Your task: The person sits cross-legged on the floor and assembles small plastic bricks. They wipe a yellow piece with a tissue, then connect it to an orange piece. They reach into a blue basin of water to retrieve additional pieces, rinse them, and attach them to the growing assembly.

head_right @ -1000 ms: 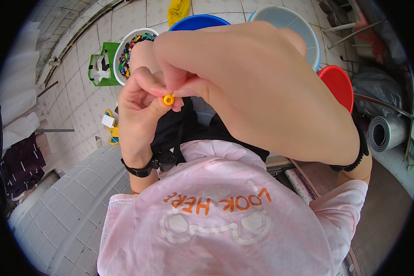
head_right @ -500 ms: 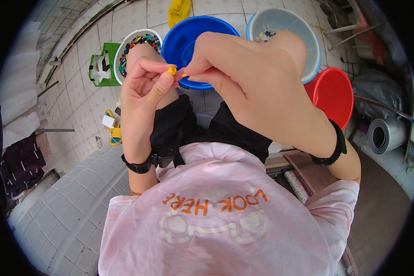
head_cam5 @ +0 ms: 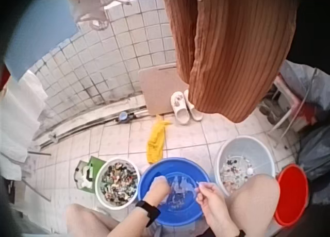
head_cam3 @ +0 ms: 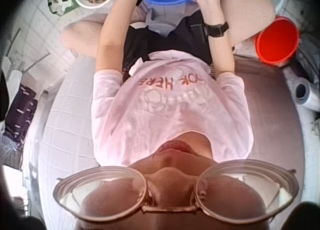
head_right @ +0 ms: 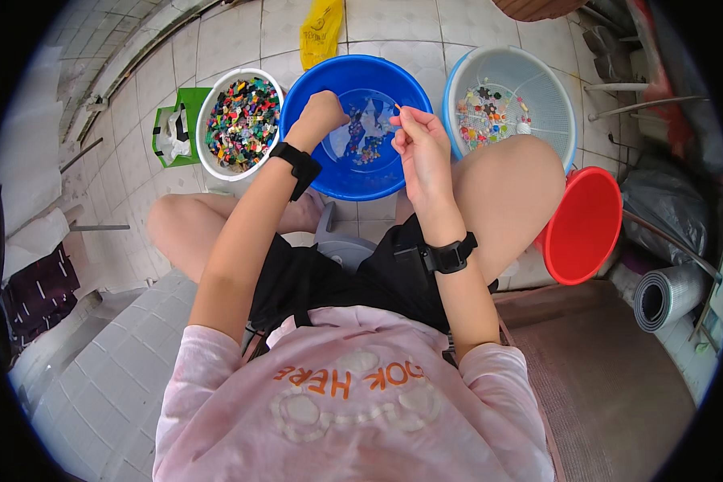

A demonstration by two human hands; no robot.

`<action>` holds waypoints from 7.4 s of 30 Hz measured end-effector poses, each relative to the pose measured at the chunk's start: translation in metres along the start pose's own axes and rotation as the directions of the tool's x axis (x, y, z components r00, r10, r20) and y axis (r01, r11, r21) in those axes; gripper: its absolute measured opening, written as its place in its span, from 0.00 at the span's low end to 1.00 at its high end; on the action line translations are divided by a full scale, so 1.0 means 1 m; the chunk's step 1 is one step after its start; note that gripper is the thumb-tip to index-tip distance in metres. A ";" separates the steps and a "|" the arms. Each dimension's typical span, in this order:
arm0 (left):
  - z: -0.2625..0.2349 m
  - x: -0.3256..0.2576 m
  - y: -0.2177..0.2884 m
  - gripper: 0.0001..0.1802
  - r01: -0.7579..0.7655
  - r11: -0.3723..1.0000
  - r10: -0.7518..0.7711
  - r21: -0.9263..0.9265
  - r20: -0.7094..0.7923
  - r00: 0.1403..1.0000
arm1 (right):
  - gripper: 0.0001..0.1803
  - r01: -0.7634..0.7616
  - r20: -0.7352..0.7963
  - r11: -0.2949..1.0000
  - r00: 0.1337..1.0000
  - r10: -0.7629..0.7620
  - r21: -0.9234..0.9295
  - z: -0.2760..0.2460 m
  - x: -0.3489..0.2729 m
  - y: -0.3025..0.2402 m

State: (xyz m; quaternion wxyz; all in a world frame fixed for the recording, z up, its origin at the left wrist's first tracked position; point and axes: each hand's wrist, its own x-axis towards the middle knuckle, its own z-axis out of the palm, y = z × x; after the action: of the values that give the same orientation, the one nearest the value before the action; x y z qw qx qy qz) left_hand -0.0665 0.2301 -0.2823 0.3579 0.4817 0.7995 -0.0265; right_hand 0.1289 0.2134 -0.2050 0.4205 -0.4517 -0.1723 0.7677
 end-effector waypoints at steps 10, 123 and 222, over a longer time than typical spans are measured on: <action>0.164 0.127 -0.070 0.07 0.238 0.898 -0.235 0.369 -0.055 0.970 | 0.08 0.008 -0.278 0.994 0.960 -0.037 -0.108 -0.021 -0.001 0.001; 0.255 0.135 -0.042 0.23 0.132 0.804 -0.473 0.580 0.488 0.733 | 0.07 -0.129 -0.083 0.944 0.991 0.109 -0.303 -0.019 0.018 -0.020; -0.087 -0.192 0.001 0.05 -0.742 0.554 0.592 -0.379 -0.448 0.671 | 0.05 0.519 0.403 0.522 0.855 -0.327 -0.677 0.051 -0.124 -0.035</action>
State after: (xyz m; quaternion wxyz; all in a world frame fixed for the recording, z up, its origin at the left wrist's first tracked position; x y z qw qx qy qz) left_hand -0.0600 0.1201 -0.1026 0.3471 0.6299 0.5677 0.4005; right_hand 0.1331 0.1409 -0.0875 0.3407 -0.4399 -0.6322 0.5392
